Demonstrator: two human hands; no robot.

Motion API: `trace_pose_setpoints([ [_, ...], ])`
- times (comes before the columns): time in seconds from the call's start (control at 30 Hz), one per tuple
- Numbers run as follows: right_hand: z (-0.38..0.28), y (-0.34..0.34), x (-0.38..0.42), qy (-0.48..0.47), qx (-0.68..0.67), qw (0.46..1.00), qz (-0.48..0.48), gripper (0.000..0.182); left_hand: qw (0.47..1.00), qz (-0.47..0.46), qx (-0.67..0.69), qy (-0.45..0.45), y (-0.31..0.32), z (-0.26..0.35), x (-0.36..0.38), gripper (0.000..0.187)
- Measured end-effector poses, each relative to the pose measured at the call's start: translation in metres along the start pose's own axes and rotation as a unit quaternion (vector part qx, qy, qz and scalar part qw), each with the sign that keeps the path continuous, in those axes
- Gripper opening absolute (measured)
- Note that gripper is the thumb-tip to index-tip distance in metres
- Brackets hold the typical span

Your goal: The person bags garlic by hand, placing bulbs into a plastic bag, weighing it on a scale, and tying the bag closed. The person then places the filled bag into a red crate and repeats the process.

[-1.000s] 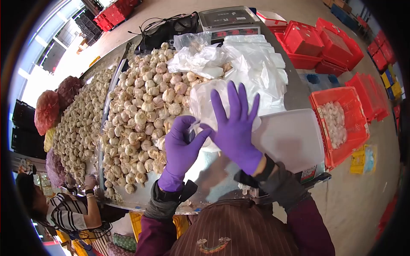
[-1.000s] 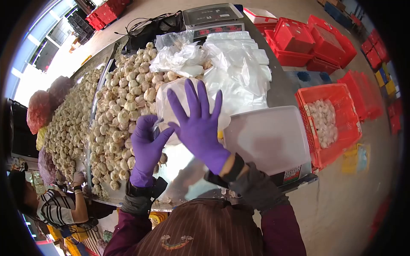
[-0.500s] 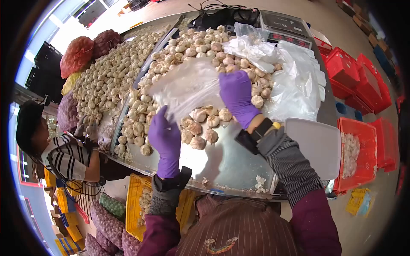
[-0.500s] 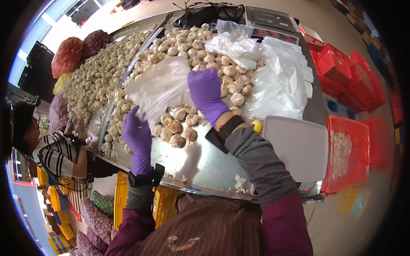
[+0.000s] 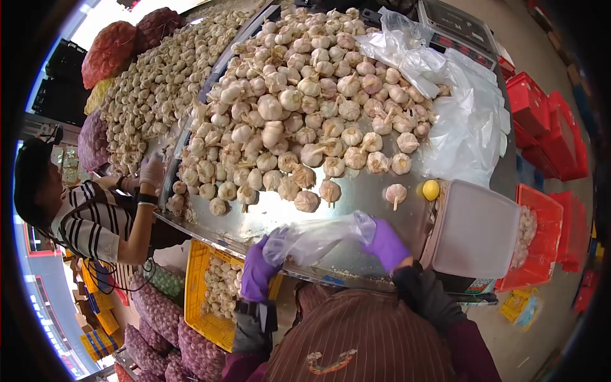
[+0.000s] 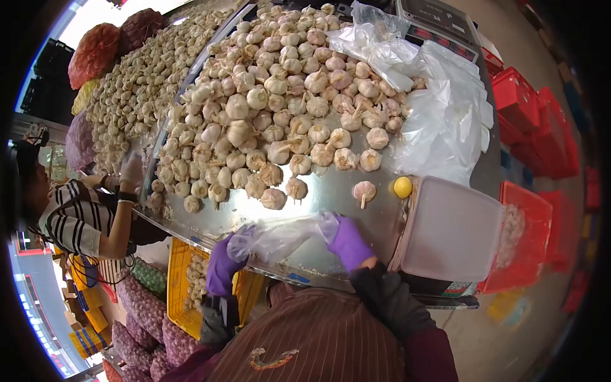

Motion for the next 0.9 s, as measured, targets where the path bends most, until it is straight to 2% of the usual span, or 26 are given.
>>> trace_pose_setpoints([
  [0.03, 0.032, -0.003, -0.022, 0.065, -0.109, 0.991, 0.035, 0.034, 0.964, -0.001, -0.188, 0.189, 0.015, 0.037, -0.012, 0.031],
  [0.07, 0.06, -0.006, -0.045, 0.106, -0.206, 0.971, 0.065, 0.032, 0.857, -0.001, -0.363, 0.367, 0.04, 0.073, -0.02, 0.028],
  [0.13, 0.1, -0.02, -0.099, 0.126, -0.305, 0.937, 0.113, 0.029, 0.945, 0.036, -0.224, 0.237, 0.028, 0.08, -0.073, 0.029],
  [0.17, 0.112, -0.029, -0.125, 0.121, -0.315, 0.932, 0.134, 0.028, 0.915, 0.072, -0.281, 0.281, 0.032, 0.095, -0.09, 0.028],
  [0.2, 0.101, -0.044, -0.144, 0.117, -0.245, 0.949, 0.16, 0.025, 0.961, 0.083, -0.061, 0.255, 0.026, 0.092, -0.123, 0.034],
  [0.23, 0.089, -0.056, -0.16, 0.113, -0.174, 0.96, 0.186, 0.024, 0.967, 0.017, 0.152, 0.205, 0.02, 0.07, -0.171, 0.034],
  [0.3, 0.074, -0.075, -0.181, 0.109, -0.032, 0.965, 0.236, 0.022, 0.924, -0.053, 0.352, 0.139, 0.028, 0.073, -0.204, 0.033],
  [0.33, 0.072, -0.083, -0.186, 0.108, 0.041, 0.959, 0.258, 0.023, 0.908, 0.006, 0.392, 0.15, 0.034, 0.096, -0.192, 0.032],
  [0.37, 0.085, -0.095, -0.186, 0.062, -0.023, 0.932, 0.357, 0.022, 0.886, 0.065, 0.43, 0.159, 0.035, 0.105, -0.185, 0.033],
  [0.4, 0.073, -0.099, -0.183, 0.065, -0.022, 0.932, 0.355, 0.022, 0.887, 0.067, 0.43, 0.156, 0.027, 0.102, -0.188, 0.033],
  [0.43, 0.044, -0.105, -0.173, 0.064, -0.128, 0.918, 0.369, 0.022, 0.884, -0.077, 0.429, 0.168, 0.029, 0.11, -0.185, 0.036],
  [0.47, 0.024, -0.109, -0.162, 0.064, -0.235, 0.893, 0.38, 0.023, 0.903, -0.006, 0.378, 0.205, 0.033, 0.127, -0.167, 0.038],
  [0.53, 0.003, -0.123, -0.147, 0.06, -0.264, 0.876, 0.4, 0.02, 0.922, 0.15, 0.255, 0.249, 0.043, 0.163, -0.124, 0.042],
  [0.6, -0.031, -0.148, -0.119, 0.014, -0.241, 0.861, 0.448, 0.02, 0.927, 0.16, 0.204, 0.271, 0.068, 0.198, -0.087, 0.04],
  [0.67, -0.049, -0.17, -0.088, -0.004, -0.272, 0.844, 0.462, 0.02, 0.934, 0.177, 0.144, 0.275, 0.097, 0.226, -0.049, 0.039],
  [0.7, -0.058, -0.187, -0.064, 0.022, -0.272, 0.831, 0.484, 0.02, 0.931, 0.15, 0.156, 0.294, 0.118, 0.237, -0.033, 0.037],
  [0.73, -0.066, -0.207, -0.038, 0.053, -0.27, 0.816, 0.508, 0.02, 0.936, 0.157, 0.189, 0.251, 0.136, 0.236, -0.022, 0.037],
  [0.8, -0.103, -0.261, 0.019, 0.006, -0.23, 0.79, 0.568, 0.019, 0.942, 0.1, 0.211, 0.239, 0.19, 0.245, 0.015, 0.037],
  [0.9, -0.14, -0.329, 0.101, 0.027, -0.164, 0.818, 0.55, 0.019, 0.951, -0.004, 0.247, 0.187, 0.281, 0.238, 0.063, 0.04],
])
Point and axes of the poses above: each hand's wrist, its own x-axis away from the middle knuckle, its own y-axis out of the palm, z = x × y, the point moved 9 cm from there along -x, towards the middle knuckle, and after that the axes turned 9 degrees about z, right-handed, at the moved point
